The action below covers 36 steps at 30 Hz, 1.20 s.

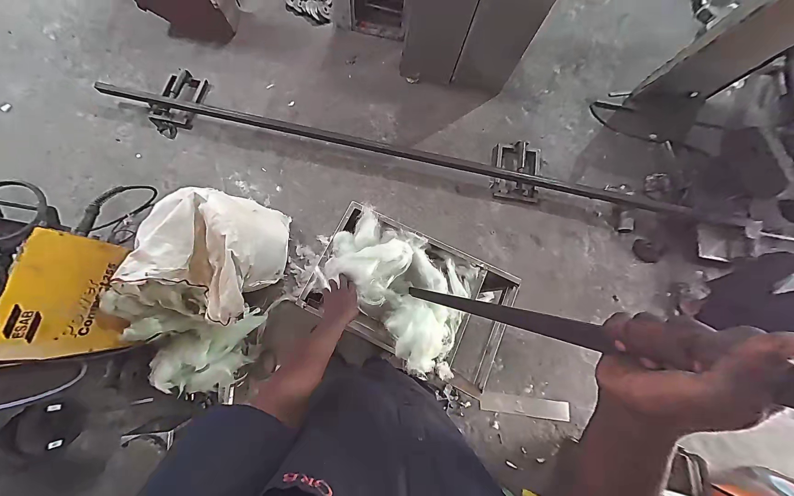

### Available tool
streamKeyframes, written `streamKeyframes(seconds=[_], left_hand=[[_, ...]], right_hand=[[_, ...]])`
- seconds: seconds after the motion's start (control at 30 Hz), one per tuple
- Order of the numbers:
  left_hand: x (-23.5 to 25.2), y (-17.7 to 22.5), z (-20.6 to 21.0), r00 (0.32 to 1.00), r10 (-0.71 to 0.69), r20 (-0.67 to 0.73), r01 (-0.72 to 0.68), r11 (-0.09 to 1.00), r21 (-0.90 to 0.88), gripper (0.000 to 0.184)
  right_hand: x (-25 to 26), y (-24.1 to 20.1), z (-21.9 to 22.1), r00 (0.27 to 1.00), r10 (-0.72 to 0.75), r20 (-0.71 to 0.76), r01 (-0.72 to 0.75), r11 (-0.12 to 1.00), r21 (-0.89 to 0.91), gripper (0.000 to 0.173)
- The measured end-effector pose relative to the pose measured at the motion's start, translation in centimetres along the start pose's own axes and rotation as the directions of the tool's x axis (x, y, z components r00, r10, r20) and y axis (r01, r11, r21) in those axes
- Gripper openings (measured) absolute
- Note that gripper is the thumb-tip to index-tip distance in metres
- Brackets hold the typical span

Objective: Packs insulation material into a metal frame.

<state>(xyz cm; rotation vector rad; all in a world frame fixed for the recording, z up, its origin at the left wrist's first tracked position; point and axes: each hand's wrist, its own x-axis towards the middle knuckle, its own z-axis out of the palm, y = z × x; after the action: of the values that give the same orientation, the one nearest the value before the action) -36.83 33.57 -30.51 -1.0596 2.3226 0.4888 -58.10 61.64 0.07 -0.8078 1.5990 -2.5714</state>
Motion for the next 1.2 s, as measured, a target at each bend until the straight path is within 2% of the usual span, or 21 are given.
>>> streamKeyframes(seconds=[0.07,0.1,0.13,0.2,0.27,0.3,0.4,0.53,0.63,0.67,0.77,0.87,0.93,1.03,1.1,1.13,1.2], left_hand=[[-0.9,1.2,-2.1,0.99,0.046,-0.132,-0.05,0.998,-0.026,0.056],[-1.0,1.7,-2.6,0.974,0.141,-0.175,-0.147,0.989,-0.021,0.046],[-0.8,2.1,-2.6,0.949,0.269,-0.164,-0.272,0.962,0.004,0.04],[0.6,2.5,-1.4,0.887,0.462,-0.029,-0.459,0.886,0.069,0.039],[2.0,2.2,-0.7,0.909,0.411,0.07,-0.416,0.905,0.087,0.058],[2.5,1.5,-1.0,0.938,0.342,0.049,-0.345,0.937,0.06,0.061],[4.4,-1.3,-2.3,0.985,0.168,-0.04,-0.169,0.986,0.001,0.056],[6.2,-2.3,-3.5,0.98,0.123,0.156,-0.125,0.992,0.002,0.066],[7.0,-2.9,-4.6,0.96,0.137,0.245,-0.118,0.989,-0.092,0.068],[7.0,-3.6,-4.7,0.958,0.182,0.222,-0.156,0.979,-0.13,0.063],[4.7,-6.6,-5.0,0.949,0.312,0.031,-0.299,0.93,-0.212,0.041],[-0.7,-10.9,-4.6,0.964,0.258,-0.068,-0.267,0.924,-0.274,0.034],[-4.3,-15.0,-2.2,0.986,0.135,-0.098,-0.16,0.93,-0.331,0.033],[-9.9,-20.5,2.0,0.995,-0.089,-0.036,0.065,0.902,-0.427,0.035],[-13.6,-23.3,4.8,0.975,-0.22,0.033,0.212,0.872,-0.44,0.034],[-15.3,-24.3,5.9,0.96,-0.269,0.077,0.276,0.859,-0.43,0.035],[-17.6,-26.4,8.7,0.946,-0.288,0.149,0.324,0.845,-0.426,0.037]], right_hand=[[0.2,0.2,-0.1,1.0,0.001,-0.011,-0.001,1.0,-0.001,0.047],[0.4,0.2,-0.1,1.0,0.0,-0.023,0.0,1.0,-0.003,0.046],[0.6,0.3,-0.1,0.999,-0.007,-0.044,0.006,1.0,-0.008,0.045],[0.9,0.4,0.0,0.997,-0.013,-0.077,0.011,1.0,-0.027,0.045],[1.2,0.5,0.1,0.994,-0.021,-0.106,0.015,0.998,-0.056,0.046],[1.3,0.6,0.1,0.993,-0.021,-0.116,0.014,0.998,-0.065,0.046],[0.8,0.6,-0.3,0.987,-0.043,-0.158,0.031,0.997,-0.075,0.048],[0.5,0.3,-0.7,0.981,-0.063,-0.183,0.06,0.998,-0.026,0.057],[1.0,-1.1,0.5,0.979,-0.057,-0.198,0.067,0.997,0.046,0.06],[1.4,-1.8,1.2,0.982,-0.056,-0.181,0.067,0.996,0.059,0.061],[3.1,-3.8,2.6,0.996,-0.012,-0.088,0.021,0.996,0.092,0.062],[6.5,-3.6,4.0,0.998,0.061,-0.023,-0.057,0.988,0.142,0.059],[8.8,-1.8,7.0,0.991,0.101,-0.088,-0.093,0.992,0.088,0.062],[10.7,3.7,13.4,0.982,0.164,-0.096,-0.158,0.985,0.071,0.056],[9.1,10.5,16.6,0.947,0.296,-0.128,-0.298,0.955,0.001,0.051],[7.8,14.4,18.3,0.925,0.328,-0.194,-0.341,0.939,-0.038,0.045],[5.4,20.1,21.5,0.9,0.371,-0.229,-0.395,0.916,-0.068,0.04]])
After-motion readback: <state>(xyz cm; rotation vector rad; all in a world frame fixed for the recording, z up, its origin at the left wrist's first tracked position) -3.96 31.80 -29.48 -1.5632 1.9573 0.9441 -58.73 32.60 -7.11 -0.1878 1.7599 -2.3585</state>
